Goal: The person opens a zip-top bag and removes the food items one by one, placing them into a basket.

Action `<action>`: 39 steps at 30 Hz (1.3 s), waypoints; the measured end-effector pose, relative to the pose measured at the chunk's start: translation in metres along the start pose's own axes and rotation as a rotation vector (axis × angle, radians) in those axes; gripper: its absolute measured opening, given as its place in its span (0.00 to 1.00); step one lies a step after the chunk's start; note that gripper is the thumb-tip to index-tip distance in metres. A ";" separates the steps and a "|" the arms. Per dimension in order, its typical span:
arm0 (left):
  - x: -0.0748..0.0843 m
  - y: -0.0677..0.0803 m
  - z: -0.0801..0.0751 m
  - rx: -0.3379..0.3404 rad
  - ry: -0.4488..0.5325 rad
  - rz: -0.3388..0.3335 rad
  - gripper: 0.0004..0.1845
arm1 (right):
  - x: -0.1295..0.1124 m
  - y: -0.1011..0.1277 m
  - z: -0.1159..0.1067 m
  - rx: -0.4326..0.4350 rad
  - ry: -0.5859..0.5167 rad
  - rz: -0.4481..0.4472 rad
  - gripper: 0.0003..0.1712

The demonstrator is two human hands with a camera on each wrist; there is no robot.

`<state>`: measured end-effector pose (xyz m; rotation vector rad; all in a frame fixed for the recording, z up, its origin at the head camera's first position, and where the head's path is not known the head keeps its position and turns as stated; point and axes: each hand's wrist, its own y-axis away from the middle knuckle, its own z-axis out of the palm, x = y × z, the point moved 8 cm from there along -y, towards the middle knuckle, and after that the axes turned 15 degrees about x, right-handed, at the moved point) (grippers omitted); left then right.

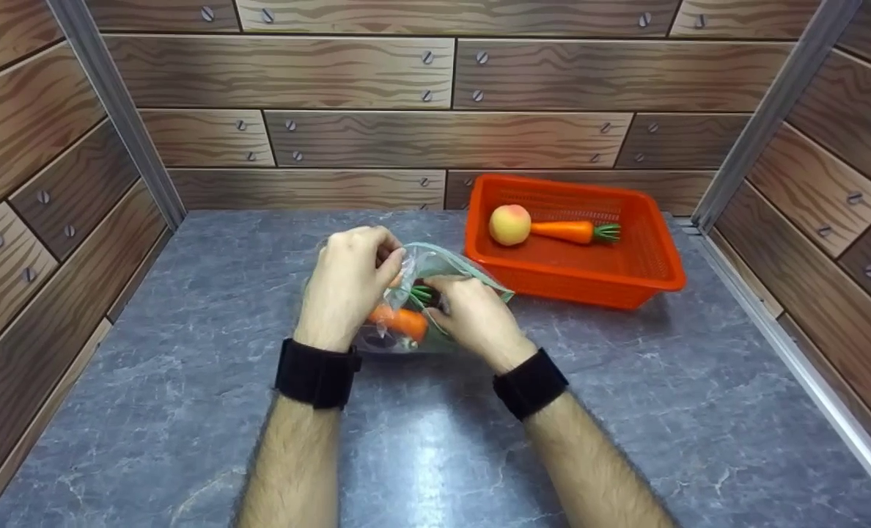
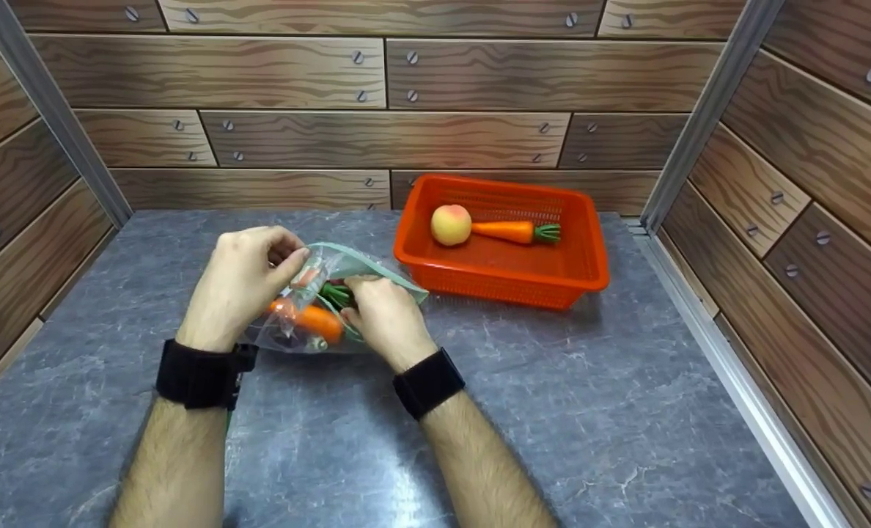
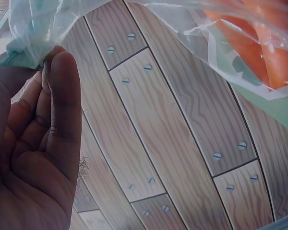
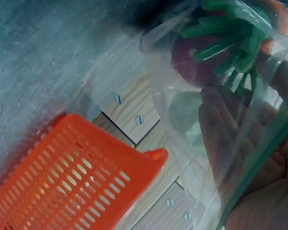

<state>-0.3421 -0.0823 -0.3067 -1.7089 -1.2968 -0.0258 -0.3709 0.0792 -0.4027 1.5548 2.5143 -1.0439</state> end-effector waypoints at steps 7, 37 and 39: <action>0.005 0.002 0.002 0.009 0.012 0.027 0.06 | 0.002 0.001 0.003 0.018 0.034 -0.005 0.24; -0.013 -0.003 -0.011 0.019 0.004 -0.071 0.07 | -0.026 -0.004 -0.098 0.093 -0.097 -0.074 0.19; -0.013 -0.004 -0.012 0.023 0.008 -0.068 0.07 | -0.023 -0.005 -0.106 0.092 -0.115 -0.065 0.19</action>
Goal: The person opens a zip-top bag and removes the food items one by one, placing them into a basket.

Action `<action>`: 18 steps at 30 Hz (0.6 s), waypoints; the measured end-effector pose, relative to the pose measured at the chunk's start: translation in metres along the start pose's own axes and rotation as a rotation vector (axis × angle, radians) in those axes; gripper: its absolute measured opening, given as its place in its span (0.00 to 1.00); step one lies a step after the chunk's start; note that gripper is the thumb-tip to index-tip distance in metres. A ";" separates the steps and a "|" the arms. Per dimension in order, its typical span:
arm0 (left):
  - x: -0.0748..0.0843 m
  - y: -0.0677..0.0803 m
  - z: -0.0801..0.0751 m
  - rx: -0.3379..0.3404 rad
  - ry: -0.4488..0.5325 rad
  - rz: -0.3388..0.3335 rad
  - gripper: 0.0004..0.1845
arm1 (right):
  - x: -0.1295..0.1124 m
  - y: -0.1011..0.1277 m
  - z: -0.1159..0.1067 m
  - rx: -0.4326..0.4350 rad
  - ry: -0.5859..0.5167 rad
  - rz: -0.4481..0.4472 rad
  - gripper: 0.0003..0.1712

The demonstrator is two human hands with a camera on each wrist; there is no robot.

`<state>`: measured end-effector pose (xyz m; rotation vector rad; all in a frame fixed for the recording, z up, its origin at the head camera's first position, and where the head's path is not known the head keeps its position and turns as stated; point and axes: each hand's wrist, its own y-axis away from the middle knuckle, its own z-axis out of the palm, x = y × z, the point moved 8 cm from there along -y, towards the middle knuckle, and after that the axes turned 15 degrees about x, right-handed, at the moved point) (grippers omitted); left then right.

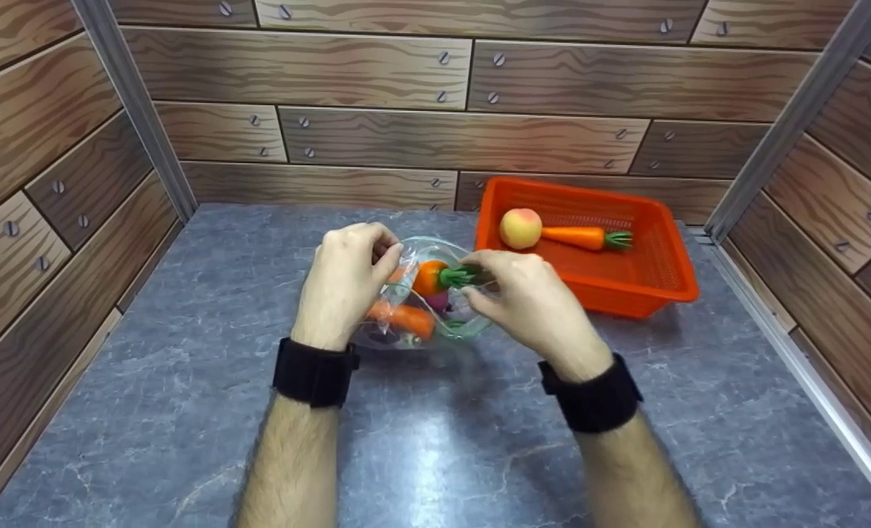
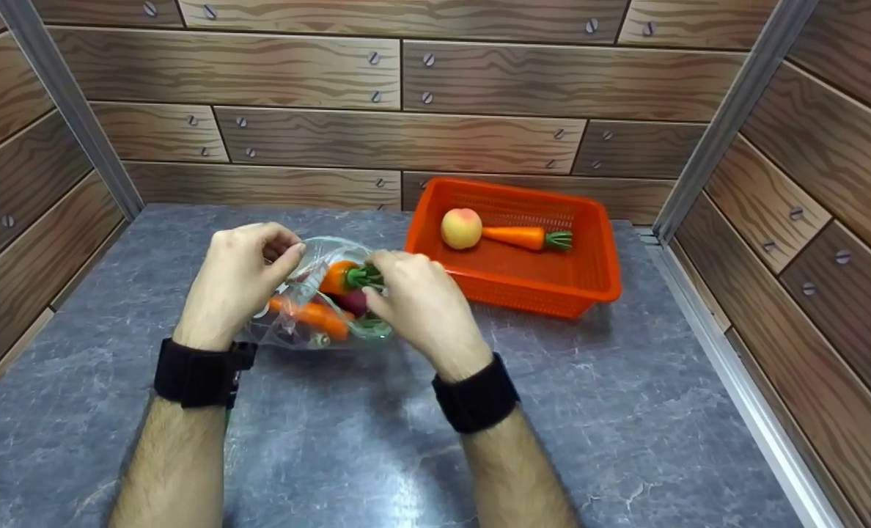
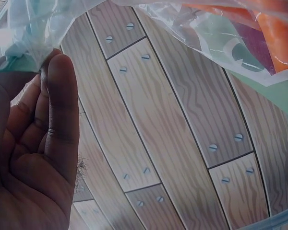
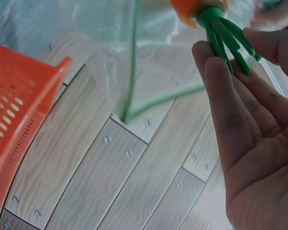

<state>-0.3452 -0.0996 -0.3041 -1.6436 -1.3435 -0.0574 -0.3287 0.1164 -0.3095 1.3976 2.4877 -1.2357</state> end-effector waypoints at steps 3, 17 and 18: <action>0.000 0.001 0.000 0.001 0.003 0.000 0.07 | 0.003 0.000 -0.013 0.007 -0.023 0.011 0.18; -0.001 -0.001 -0.001 0.006 -0.001 0.000 0.07 | 0.027 0.010 -0.086 0.122 -0.168 0.118 0.17; -0.001 -0.002 -0.001 0.007 -0.002 0.003 0.07 | 0.028 0.011 -0.093 0.137 -0.180 0.124 0.16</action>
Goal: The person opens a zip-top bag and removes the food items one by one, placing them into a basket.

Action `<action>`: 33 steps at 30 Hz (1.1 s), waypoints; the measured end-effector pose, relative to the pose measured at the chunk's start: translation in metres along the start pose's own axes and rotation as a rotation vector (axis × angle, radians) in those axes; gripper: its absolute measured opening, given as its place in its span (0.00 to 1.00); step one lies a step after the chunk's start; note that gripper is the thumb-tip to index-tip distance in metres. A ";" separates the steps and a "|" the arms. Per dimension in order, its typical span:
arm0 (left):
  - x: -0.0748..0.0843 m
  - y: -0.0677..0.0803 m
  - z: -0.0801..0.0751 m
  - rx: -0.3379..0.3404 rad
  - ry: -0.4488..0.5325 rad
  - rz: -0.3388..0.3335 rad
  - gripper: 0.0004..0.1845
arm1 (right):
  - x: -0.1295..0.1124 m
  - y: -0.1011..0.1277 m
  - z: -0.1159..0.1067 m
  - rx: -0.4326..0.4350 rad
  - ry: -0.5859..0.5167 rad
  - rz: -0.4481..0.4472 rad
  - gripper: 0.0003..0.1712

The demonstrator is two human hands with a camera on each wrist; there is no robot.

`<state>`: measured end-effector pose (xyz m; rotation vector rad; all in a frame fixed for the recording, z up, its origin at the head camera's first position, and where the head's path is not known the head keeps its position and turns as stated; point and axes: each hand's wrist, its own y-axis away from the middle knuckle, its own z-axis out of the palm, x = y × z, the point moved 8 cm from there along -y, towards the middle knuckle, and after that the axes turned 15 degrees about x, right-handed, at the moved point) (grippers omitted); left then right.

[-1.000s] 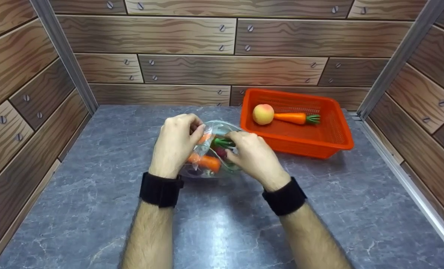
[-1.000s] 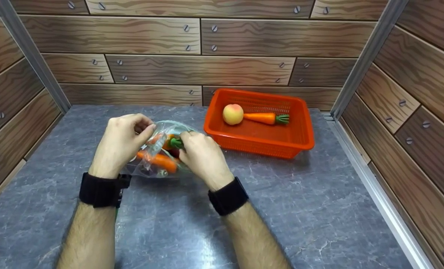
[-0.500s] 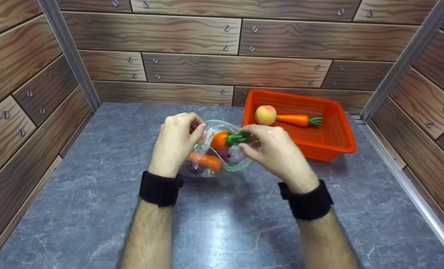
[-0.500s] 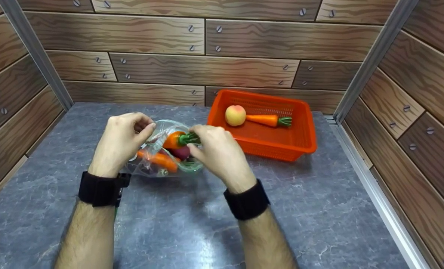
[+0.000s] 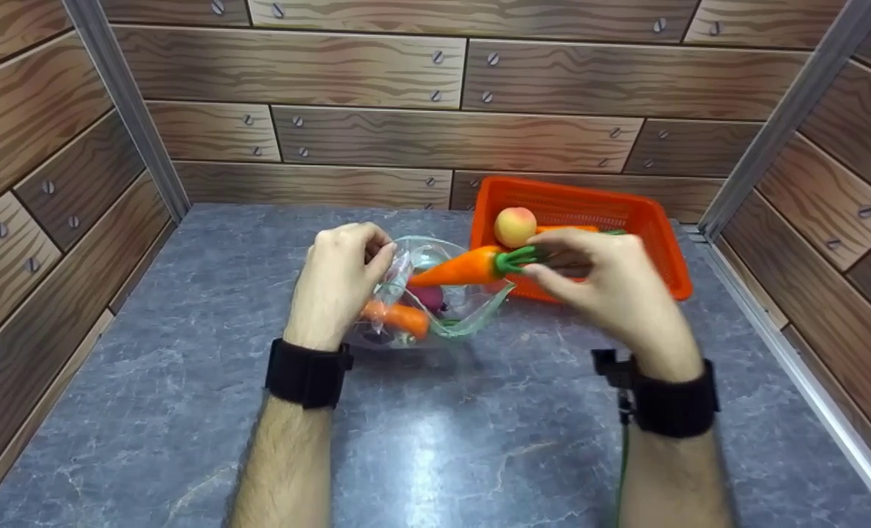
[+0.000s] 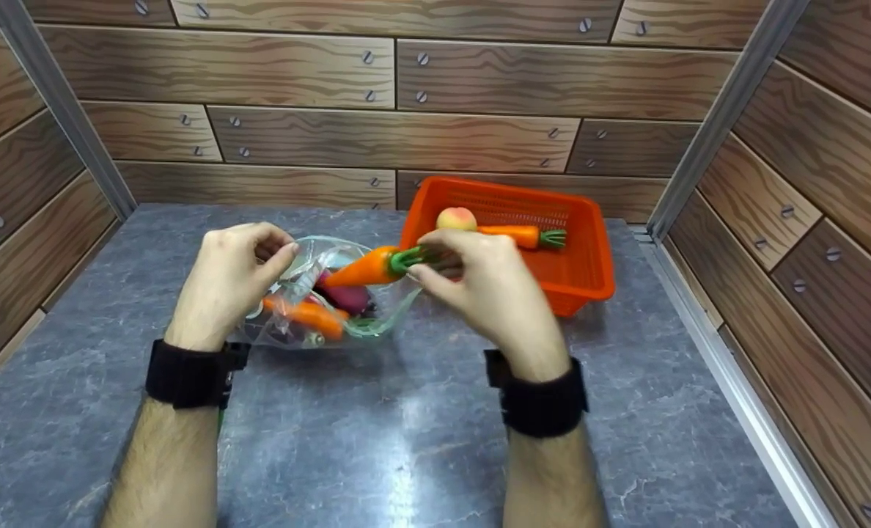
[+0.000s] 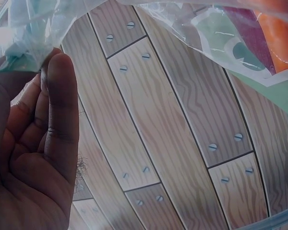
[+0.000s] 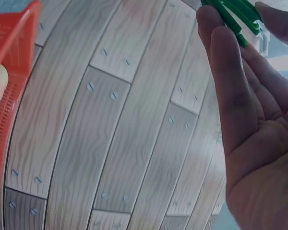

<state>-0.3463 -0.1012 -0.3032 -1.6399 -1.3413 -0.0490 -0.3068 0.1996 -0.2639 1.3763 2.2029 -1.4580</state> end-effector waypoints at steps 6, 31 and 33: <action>-0.001 -0.002 -0.002 0.007 0.000 -0.008 0.07 | 0.002 0.002 -0.043 0.126 -0.046 -0.003 0.16; -0.007 -0.001 -0.004 0.012 0.027 -0.007 0.06 | 0.101 -0.008 -0.069 0.407 0.093 0.318 0.20; -0.006 -0.002 -0.003 0.009 0.031 -0.008 0.05 | 0.105 -0.008 -0.066 0.402 0.111 0.320 0.20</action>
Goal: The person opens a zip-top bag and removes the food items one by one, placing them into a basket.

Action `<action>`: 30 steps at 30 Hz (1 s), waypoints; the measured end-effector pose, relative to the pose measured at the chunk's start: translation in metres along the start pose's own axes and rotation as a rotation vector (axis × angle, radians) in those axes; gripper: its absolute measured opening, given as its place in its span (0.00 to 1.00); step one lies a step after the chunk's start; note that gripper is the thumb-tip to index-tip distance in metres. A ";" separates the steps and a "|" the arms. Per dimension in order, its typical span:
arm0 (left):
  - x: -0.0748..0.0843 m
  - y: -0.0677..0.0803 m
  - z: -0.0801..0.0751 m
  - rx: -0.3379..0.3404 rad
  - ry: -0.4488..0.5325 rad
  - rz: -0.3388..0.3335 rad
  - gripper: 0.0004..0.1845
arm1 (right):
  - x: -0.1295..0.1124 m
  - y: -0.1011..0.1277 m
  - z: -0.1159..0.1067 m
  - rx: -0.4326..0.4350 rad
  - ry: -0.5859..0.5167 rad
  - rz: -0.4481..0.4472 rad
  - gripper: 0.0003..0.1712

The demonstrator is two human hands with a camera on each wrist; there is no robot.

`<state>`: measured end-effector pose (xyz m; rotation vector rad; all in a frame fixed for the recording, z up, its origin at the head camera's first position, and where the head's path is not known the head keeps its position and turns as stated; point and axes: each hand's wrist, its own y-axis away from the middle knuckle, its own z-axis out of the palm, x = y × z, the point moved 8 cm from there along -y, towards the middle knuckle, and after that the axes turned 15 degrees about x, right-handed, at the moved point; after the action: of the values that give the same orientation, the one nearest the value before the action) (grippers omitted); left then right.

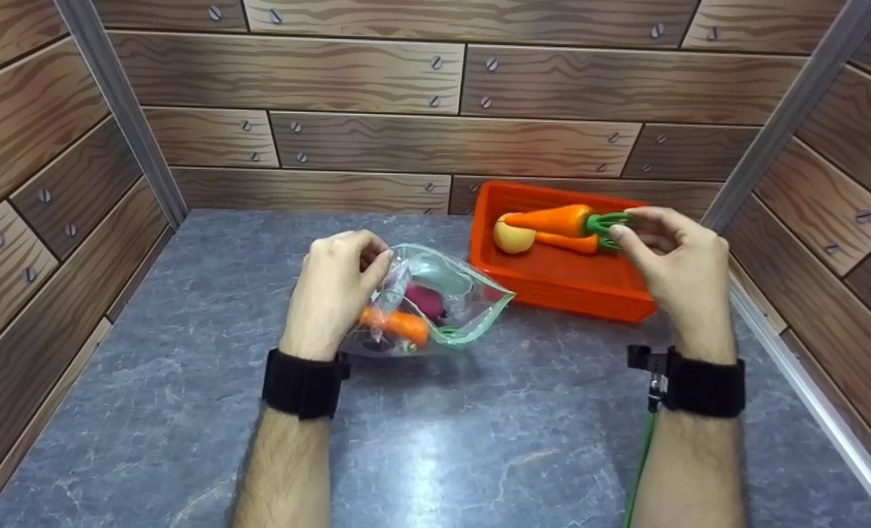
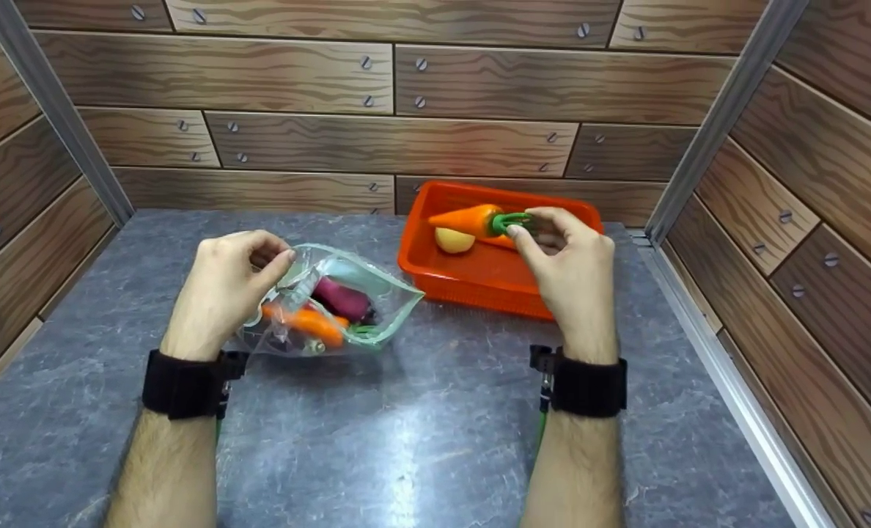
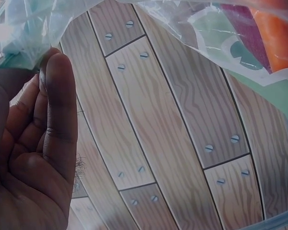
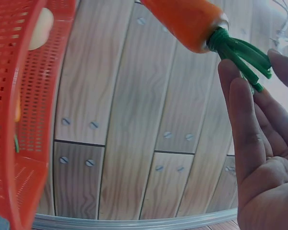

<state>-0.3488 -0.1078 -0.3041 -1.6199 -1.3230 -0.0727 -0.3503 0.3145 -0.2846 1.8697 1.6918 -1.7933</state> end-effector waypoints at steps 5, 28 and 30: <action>0.001 -0.001 0.000 0.000 0.000 -0.009 0.05 | 0.008 -0.001 0.009 -0.018 0.038 -0.016 0.22; 0.002 0.002 0.001 0.002 0.004 0.009 0.05 | 0.058 0.005 0.054 -0.187 0.167 -0.004 0.24; 0.003 0.002 0.001 -0.002 0.001 0.010 0.06 | 0.060 0.006 0.058 -0.204 0.173 0.001 0.24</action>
<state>-0.3469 -0.1053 -0.3039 -1.6276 -1.3145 -0.0684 -0.4016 0.3115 -0.3506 1.9835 1.8482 -1.4303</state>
